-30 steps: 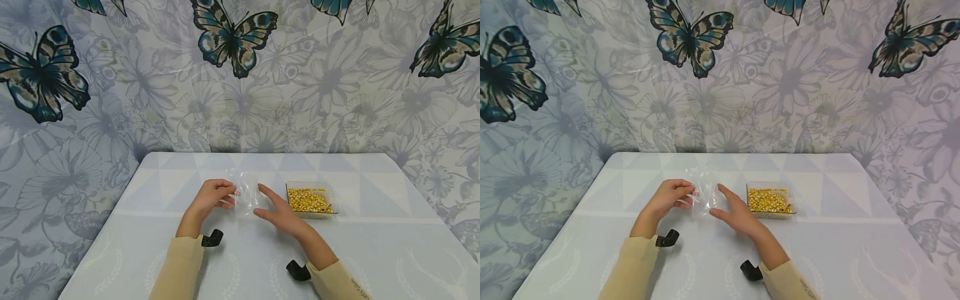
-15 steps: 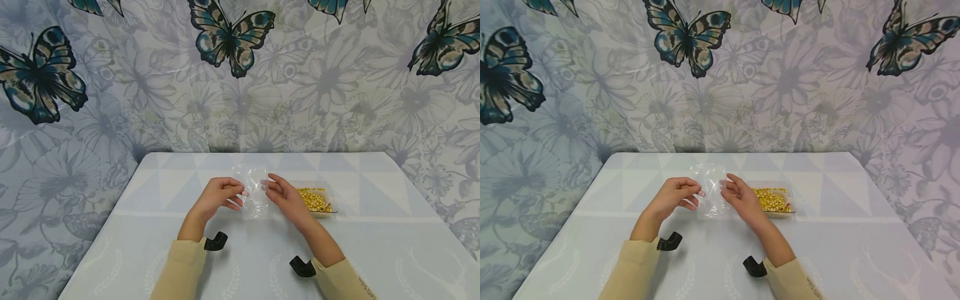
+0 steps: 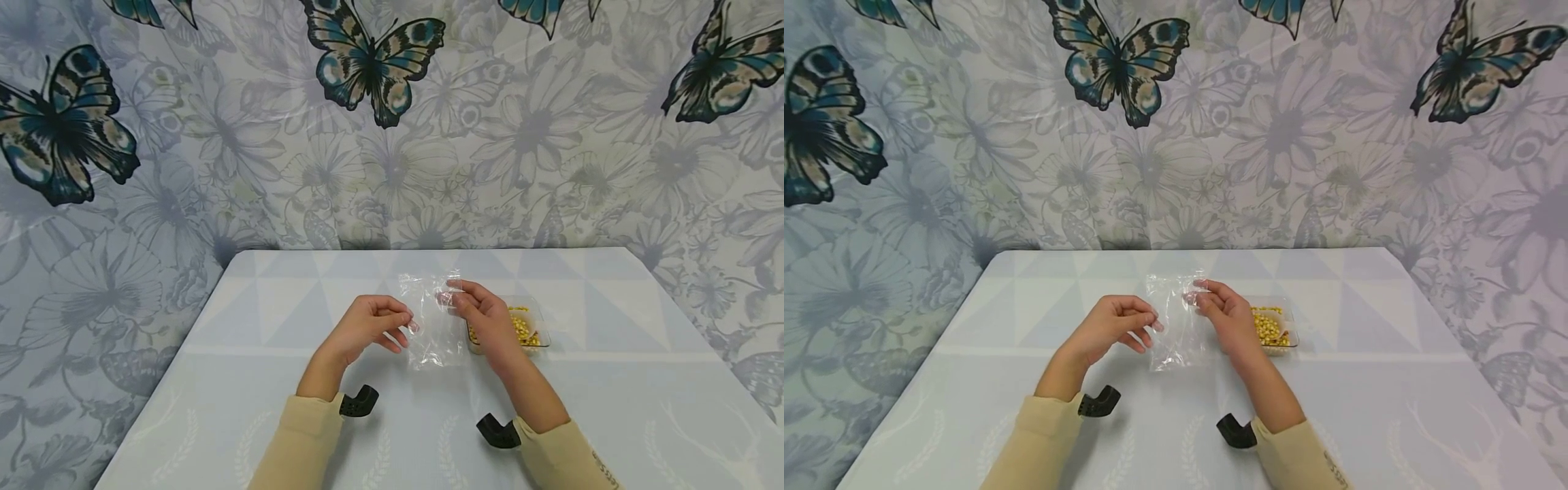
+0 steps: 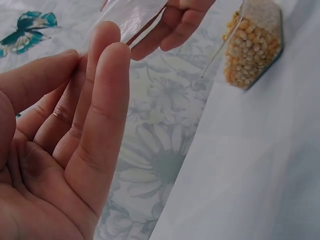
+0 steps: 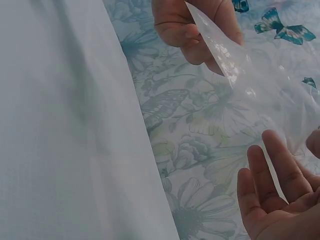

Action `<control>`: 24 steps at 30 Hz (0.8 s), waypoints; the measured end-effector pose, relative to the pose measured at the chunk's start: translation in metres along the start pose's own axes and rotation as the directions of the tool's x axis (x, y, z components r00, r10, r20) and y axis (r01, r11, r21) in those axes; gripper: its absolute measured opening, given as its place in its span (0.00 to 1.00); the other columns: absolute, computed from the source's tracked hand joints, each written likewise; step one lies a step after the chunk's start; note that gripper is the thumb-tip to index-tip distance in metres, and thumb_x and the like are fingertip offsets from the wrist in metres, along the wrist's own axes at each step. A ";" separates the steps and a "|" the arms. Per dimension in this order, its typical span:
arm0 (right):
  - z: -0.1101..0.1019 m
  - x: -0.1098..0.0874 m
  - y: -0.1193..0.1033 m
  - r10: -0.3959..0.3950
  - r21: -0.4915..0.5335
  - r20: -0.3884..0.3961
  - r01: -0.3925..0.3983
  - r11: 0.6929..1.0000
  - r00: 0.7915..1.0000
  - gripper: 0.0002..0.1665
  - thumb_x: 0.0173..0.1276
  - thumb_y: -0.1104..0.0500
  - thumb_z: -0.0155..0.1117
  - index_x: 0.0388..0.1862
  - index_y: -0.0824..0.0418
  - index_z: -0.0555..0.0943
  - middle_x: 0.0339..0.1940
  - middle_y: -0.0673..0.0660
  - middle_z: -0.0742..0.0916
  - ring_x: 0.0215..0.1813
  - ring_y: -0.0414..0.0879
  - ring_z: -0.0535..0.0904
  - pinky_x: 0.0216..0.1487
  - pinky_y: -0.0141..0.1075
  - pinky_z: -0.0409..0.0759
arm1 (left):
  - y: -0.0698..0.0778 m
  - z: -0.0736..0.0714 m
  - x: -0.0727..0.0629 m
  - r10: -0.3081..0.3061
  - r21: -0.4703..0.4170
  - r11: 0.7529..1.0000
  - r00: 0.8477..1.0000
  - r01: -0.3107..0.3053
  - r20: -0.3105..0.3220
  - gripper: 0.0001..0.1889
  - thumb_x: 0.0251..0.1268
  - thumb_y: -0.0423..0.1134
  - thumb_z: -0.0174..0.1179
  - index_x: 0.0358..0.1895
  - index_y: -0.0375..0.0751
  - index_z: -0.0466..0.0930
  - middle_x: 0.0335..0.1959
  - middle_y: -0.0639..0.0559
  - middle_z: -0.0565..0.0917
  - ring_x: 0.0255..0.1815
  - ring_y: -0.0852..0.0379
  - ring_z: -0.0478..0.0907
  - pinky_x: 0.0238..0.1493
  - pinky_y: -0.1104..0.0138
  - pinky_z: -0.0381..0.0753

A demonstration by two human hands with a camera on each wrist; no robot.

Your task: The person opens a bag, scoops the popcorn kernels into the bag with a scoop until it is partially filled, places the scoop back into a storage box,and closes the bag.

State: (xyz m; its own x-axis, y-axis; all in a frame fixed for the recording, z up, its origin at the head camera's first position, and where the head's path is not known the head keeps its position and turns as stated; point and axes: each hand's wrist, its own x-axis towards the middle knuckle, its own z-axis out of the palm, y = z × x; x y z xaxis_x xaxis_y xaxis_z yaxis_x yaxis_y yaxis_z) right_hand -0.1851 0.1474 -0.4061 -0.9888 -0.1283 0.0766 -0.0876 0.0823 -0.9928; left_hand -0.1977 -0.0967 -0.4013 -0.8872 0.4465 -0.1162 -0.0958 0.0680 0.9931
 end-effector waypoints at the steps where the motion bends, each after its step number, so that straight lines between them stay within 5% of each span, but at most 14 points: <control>1: 0.000 0.000 0.000 0.001 -0.002 -0.009 -0.001 1.000 1.000 0.25 0.76 0.50 0.58 0.66 0.60 0.76 0.50 0.50 0.90 0.52 0.39 0.85 0.55 0.26 0.80 | 0.000 0.001 0.000 0.001 0.007 1.000 1.000 -0.001 0.007 0.15 0.66 0.35 0.64 0.49 0.25 0.81 0.35 0.49 0.89 0.27 0.54 0.87 0.33 0.55 0.88; 6: 0.000 -0.001 -0.001 -0.002 0.028 -0.048 0.003 1.000 0.999 0.23 0.75 0.52 0.59 0.62 0.64 0.77 0.40 0.40 0.90 0.48 0.35 0.85 0.54 0.26 0.81 | -0.003 0.001 0.000 -0.002 0.052 0.999 0.999 0.000 0.037 0.14 0.66 0.37 0.65 0.48 0.29 0.82 0.37 0.45 0.90 0.28 0.53 0.88 0.34 0.54 0.89; 16: -0.001 -0.002 -0.001 -0.027 0.061 -0.066 0.031 0.998 0.997 0.21 0.75 0.52 0.60 0.57 0.68 0.79 0.37 0.39 0.91 0.44 0.35 0.86 0.47 0.29 0.82 | -0.004 -0.003 0.000 0.006 0.106 0.994 0.998 -0.012 0.056 0.13 0.67 0.39 0.64 0.48 0.32 0.83 0.40 0.43 0.90 0.30 0.52 0.88 0.35 0.55 0.89; 24: -0.001 -0.002 -0.001 -0.033 0.086 -0.070 0.039 0.996 0.997 0.19 0.74 0.53 0.61 0.54 0.67 0.80 0.36 0.39 0.91 0.44 0.35 0.86 0.46 0.29 0.81 | -0.002 -0.006 0.000 0.033 0.094 0.995 0.999 -0.032 -0.003 0.18 0.70 0.45 0.62 0.55 0.37 0.82 0.45 0.44 0.89 0.35 0.51 0.89 0.37 0.56 0.89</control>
State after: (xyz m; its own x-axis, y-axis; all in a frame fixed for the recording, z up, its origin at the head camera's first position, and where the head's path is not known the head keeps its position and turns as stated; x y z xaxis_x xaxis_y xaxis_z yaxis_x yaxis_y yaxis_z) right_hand -0.1835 0.1487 -0.4050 -0.9914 -0.0618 0.1157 -0.1154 -0.0079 -0.9933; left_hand -0.2001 -0.1023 -0.4030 -0.8910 0.4462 -0.0837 -0.0245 0.1369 0.9903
